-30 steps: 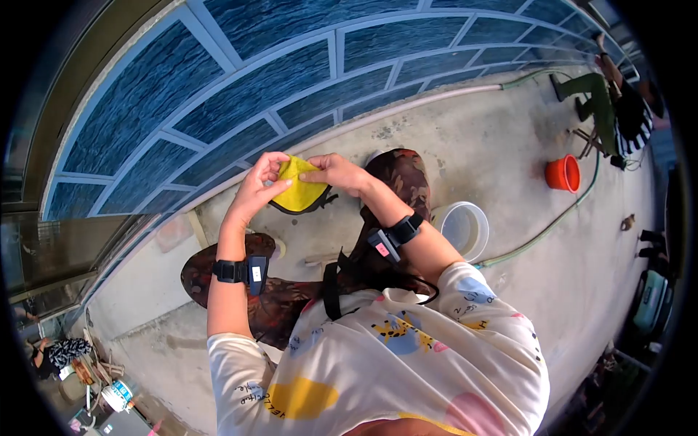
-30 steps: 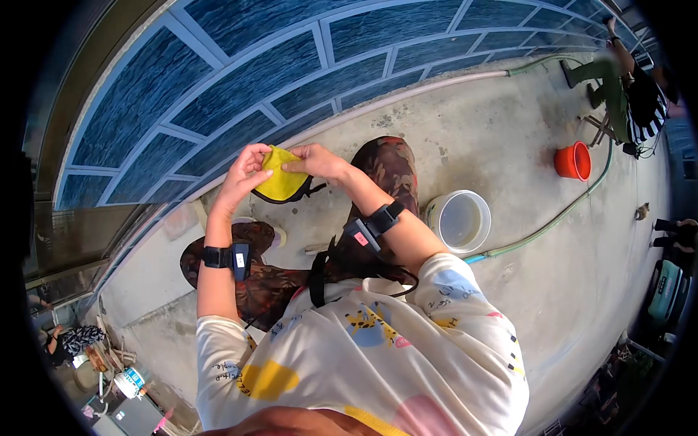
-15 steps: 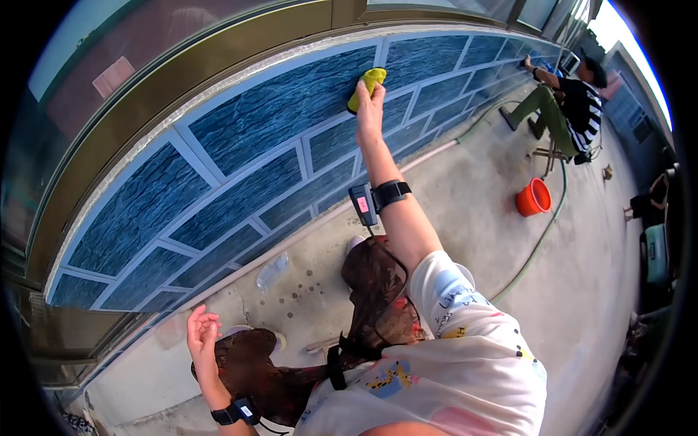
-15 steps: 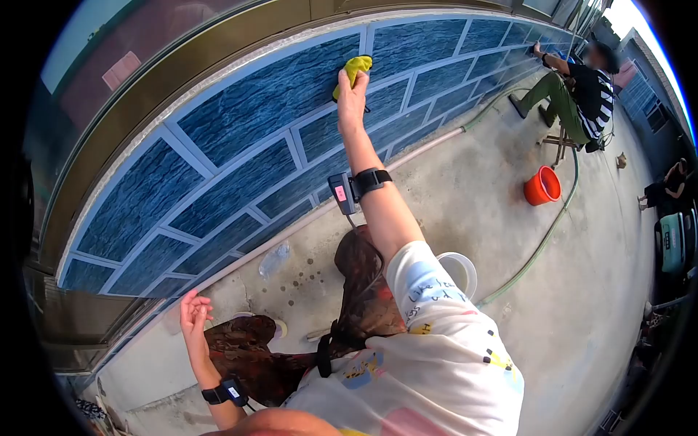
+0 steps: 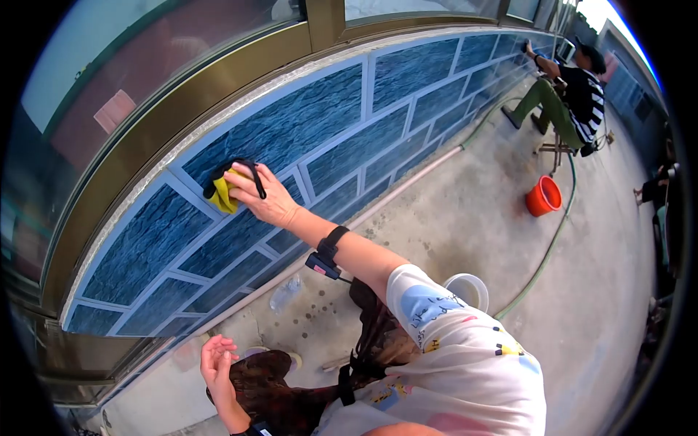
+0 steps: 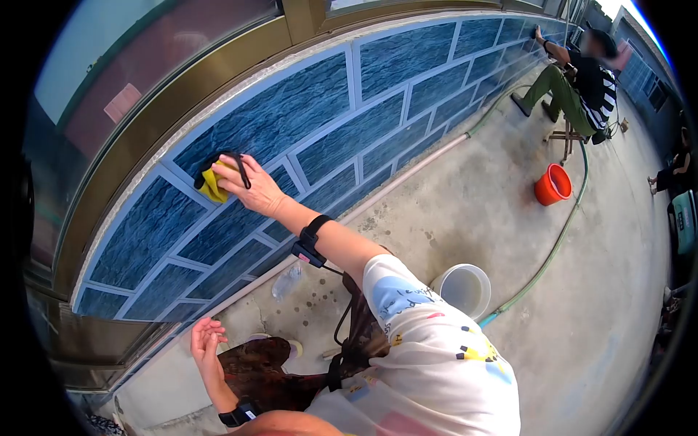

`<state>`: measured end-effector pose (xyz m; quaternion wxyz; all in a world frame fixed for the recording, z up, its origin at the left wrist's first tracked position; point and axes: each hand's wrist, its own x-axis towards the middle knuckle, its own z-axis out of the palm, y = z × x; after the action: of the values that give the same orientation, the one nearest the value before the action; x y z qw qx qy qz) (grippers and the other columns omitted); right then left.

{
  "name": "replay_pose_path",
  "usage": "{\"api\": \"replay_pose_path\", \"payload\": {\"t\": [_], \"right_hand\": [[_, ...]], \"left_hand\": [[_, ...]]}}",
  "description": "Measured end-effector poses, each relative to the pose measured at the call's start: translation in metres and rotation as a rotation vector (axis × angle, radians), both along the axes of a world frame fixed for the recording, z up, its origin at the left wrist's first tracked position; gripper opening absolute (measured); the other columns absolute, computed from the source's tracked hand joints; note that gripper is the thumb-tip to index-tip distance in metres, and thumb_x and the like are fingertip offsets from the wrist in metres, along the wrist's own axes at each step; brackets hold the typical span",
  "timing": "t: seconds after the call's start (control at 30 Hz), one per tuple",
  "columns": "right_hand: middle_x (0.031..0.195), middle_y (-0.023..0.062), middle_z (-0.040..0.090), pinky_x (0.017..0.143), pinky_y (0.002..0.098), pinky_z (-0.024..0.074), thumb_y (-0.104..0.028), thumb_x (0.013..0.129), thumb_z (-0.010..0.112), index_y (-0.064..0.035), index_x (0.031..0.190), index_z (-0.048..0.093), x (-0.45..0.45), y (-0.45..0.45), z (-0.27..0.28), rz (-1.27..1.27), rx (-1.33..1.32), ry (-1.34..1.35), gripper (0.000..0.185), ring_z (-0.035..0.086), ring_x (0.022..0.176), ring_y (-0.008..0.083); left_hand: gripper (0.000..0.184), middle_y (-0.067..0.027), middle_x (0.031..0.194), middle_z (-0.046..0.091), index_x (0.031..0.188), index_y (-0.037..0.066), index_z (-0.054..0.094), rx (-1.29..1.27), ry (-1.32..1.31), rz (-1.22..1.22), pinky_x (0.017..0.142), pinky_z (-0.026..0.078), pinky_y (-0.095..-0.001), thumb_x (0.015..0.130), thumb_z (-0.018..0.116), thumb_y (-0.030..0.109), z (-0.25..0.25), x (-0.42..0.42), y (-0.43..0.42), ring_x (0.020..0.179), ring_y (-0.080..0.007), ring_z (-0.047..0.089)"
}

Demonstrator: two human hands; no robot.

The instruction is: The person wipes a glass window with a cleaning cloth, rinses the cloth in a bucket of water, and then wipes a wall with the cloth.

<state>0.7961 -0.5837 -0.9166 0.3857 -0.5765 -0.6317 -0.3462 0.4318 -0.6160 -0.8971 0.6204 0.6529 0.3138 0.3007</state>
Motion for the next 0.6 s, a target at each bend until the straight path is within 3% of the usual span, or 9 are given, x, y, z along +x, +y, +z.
{"api": "replay_pose_path", "payload": {"t": [0.03,0.13,0.23,0.33,0.47,0.6], "right_hand": [[0.130,0.0073,0.040,0.100,0.0430,0.0305,-0.006,0.072,0.061,-0.0125,0.104,0.052,0.027,-0.010,0.007,-0.040,0.066,0.091,0.034,0.035,0.126,0.0251],[0.134,0.0220,0.032,0.102,0.0460,0.0267,-0.004,0.070,0.064,-0.0050,0.121,0.037,0.109,-0.054,0.035,-0.215,0.309,0.273,0.058,0.029,0.125,0.0406],[0.137,0.0215,0.026,0.104,0.0419,0.0246,-0.017,0.076,0.063,-0.0032,0.132,0.028,0.195,-0.082,0.049,-0.450,0.443,0.536,0.068,0.029,0.124,0.0382],[0.144,0.0219,0.012,0.107,0.0381,0.0192,-0.027,0.085,0.056,-0.0051,0.138,0.021,0.238,-0.095,0.054,-0.391,0.405,0.730,0.068,0.016,0.132,0.0376],[0.144,0.0256,0.005,0.109,0.0406,0.0111,-0.025,0.092,0.043,-0.0009,0.138,0.017,0.187,-0.050,0.002,-0.423,0.486,0.852,0.059,0.009,0.133,0.0398],[0.143,0.0278,0.004,0.109,0.0398,0.0103,-0.028,0.092,0.040,0.0083,0.137,0.004,0.083,-0.003,-0.078,-0.456,0.405,1.270,0.068,0.008,0.133,0.0395]], "left_hand": [[0.031,-0.0095,0.097,0.056,0.112,0.000,0.050,-0.010,0.035,0.030,0.069,0.045,-0.0262,0.082,0.054,0.005,-0.003,-0.004,0.000,0.085,-0.0159,0.054],[0.029,-0.0095,0.097,0.056,0.111,0.000,0.051,-0.031,0.072,0.080,0.068,0.046,-0.0260,0.082,0.054,0.005,-0.013,-0.014,0.000,0.084,-0.0158,0.055],[0.029,-0.0094,0.096,0.057,0.110,0.000,0.051,-0.044,0.097,0.102,0.068,0.046,-0.0256,0.082,0.054,0.005,-0.018,-0.021,0.001,0.084,-0.0156,0.055],[0.029,-0.0094,0.096,0.057,0.110,0.000,0.051,-0.039,0.100,0.122,0.068,0.046,-0.0254,0.082,0.053,0.005,-0.019,-0.018,0.001,0.084,-0.0156,0.055],[0.029,-0.0096,0.097,0.057,0.110,0.000,0.051,-0.048,0.059,0.084,0.068,0.045,-0.0257,0.082,0.053,0.004,-0.013,-0.006,-0.001,0.084,-0.0157,0.055],[0.028,-0.0095,0.098,0.058,0.110,0.000,0.052,-0.041,0.047,0.013,0.070,0.045,-0.0264,0.082,0.052,0.003,-0.009,0.008,-0.004,0.085,-0.0157,0.055]]}}
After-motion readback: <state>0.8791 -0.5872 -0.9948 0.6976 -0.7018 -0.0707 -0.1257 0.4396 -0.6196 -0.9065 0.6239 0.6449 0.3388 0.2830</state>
